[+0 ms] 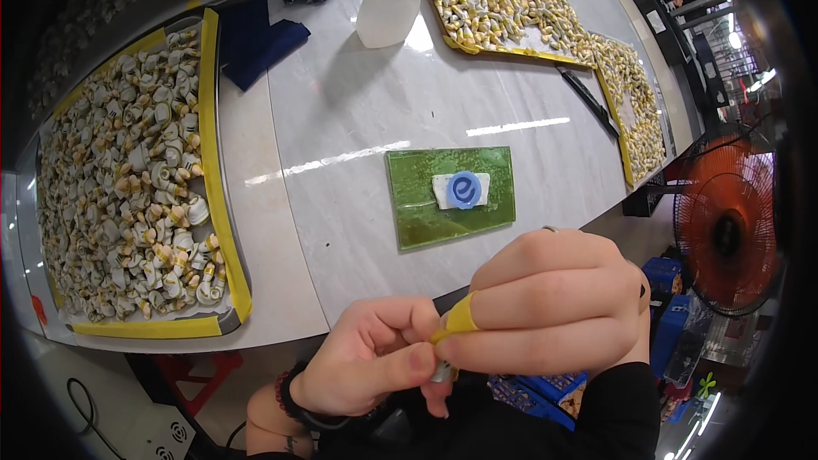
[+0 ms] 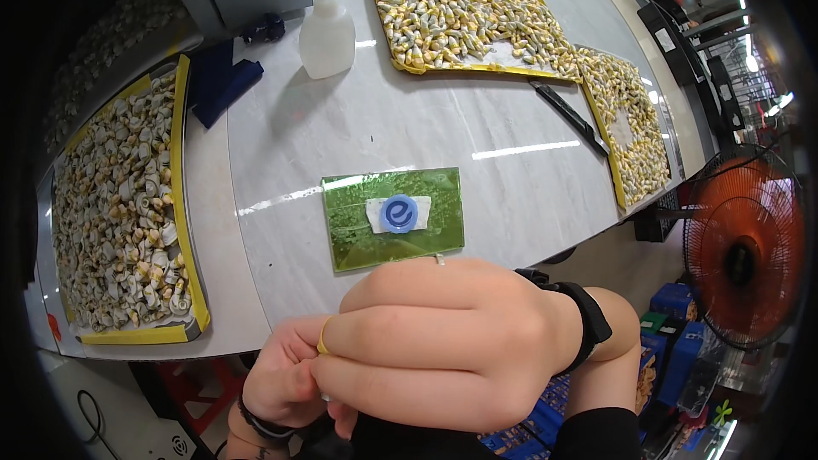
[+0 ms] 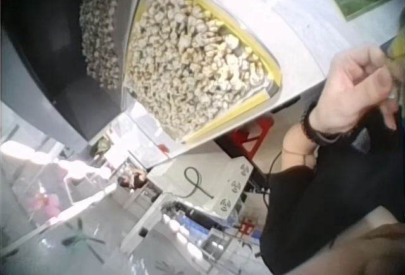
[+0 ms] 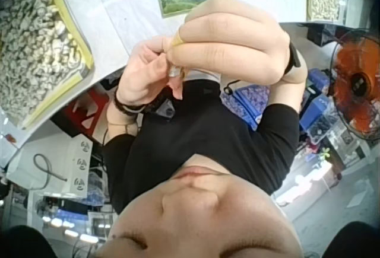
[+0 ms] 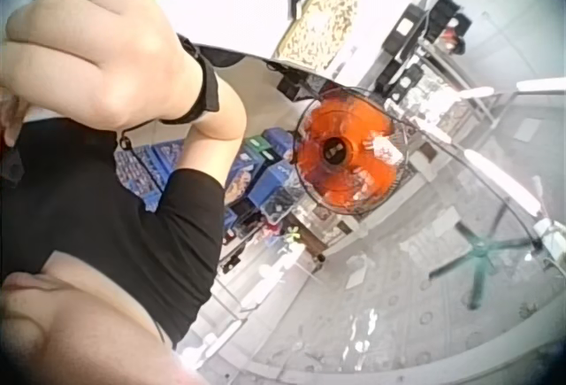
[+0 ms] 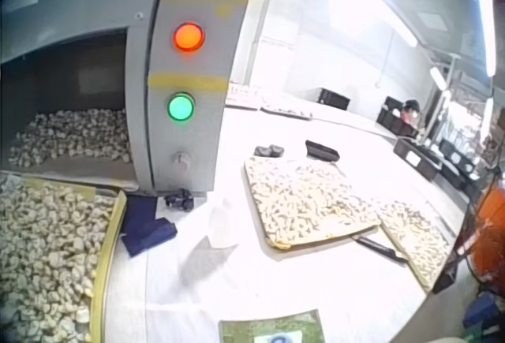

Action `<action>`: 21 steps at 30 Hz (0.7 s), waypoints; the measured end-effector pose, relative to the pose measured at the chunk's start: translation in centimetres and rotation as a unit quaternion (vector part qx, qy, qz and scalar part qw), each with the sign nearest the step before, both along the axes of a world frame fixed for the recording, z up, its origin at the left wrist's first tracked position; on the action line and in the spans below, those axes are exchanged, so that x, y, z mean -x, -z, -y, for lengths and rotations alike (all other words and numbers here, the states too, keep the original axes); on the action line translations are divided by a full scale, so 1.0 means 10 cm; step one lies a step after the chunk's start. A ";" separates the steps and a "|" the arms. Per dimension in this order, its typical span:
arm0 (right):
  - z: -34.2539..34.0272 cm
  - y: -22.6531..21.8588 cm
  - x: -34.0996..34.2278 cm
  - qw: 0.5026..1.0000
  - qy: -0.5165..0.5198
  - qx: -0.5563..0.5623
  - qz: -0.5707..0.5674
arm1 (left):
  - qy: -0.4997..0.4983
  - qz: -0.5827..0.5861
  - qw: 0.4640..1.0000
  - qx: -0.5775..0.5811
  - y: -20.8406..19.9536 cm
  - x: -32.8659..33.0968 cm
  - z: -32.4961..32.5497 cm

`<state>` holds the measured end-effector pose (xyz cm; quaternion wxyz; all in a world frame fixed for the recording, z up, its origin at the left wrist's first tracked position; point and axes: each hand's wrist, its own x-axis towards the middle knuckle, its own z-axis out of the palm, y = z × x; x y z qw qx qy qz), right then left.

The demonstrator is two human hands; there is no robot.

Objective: The person assembles small white spiral-shaped decorative items by hand. They pick up individual pieces from a tray, apply a substance from a small bottle, and attach them to a larger base or other pieces. The person works at a table with multiple trays of these items and a fan in the background.

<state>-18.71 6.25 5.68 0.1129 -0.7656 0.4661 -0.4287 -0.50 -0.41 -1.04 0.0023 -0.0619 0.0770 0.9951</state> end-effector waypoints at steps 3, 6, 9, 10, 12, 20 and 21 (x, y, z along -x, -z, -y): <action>-0.04 0.00 0.01 1.000 0.012 -0.013 0.000 | -0.132 0.049 0.978 0.154 -0.08 0.01 -0.07; -0.08 -0.05 0.04 1.000 -0.014 -0.025 -0.008 | -0.239 0.053 0.915 0.321 -0.06 0.00 -0.11; -0.17 -0.18 0.00 0.996 -0.004 -0.079 -0.048 | -0.274 0.023 0.856 0.437 -0.02 0.00 -0.09; -0.19 -0.17 -0.01 0.996 -0.003 -0.065 -0.053 | -0.281 0.028 0.837 0.468 -0.02 0.00 -0.08; -0.24 -0.12 -0.02 0.997 0.003 -0.039 -0.065 | -0.290 0.032 0.798 0.528 -0.02 0.01 -0.08; -0.48 -0.17 0.39 0.933 0.293 0.115 -0.173 | -0.296 0.028 0.796 0.527 -0.03 0.04 -0.05; -0.59 -0.24 0.50 0.873 0.427 0.120 -0.202 | -0.291 0.013 0.794 0.534 -0.04 0.01 -0.05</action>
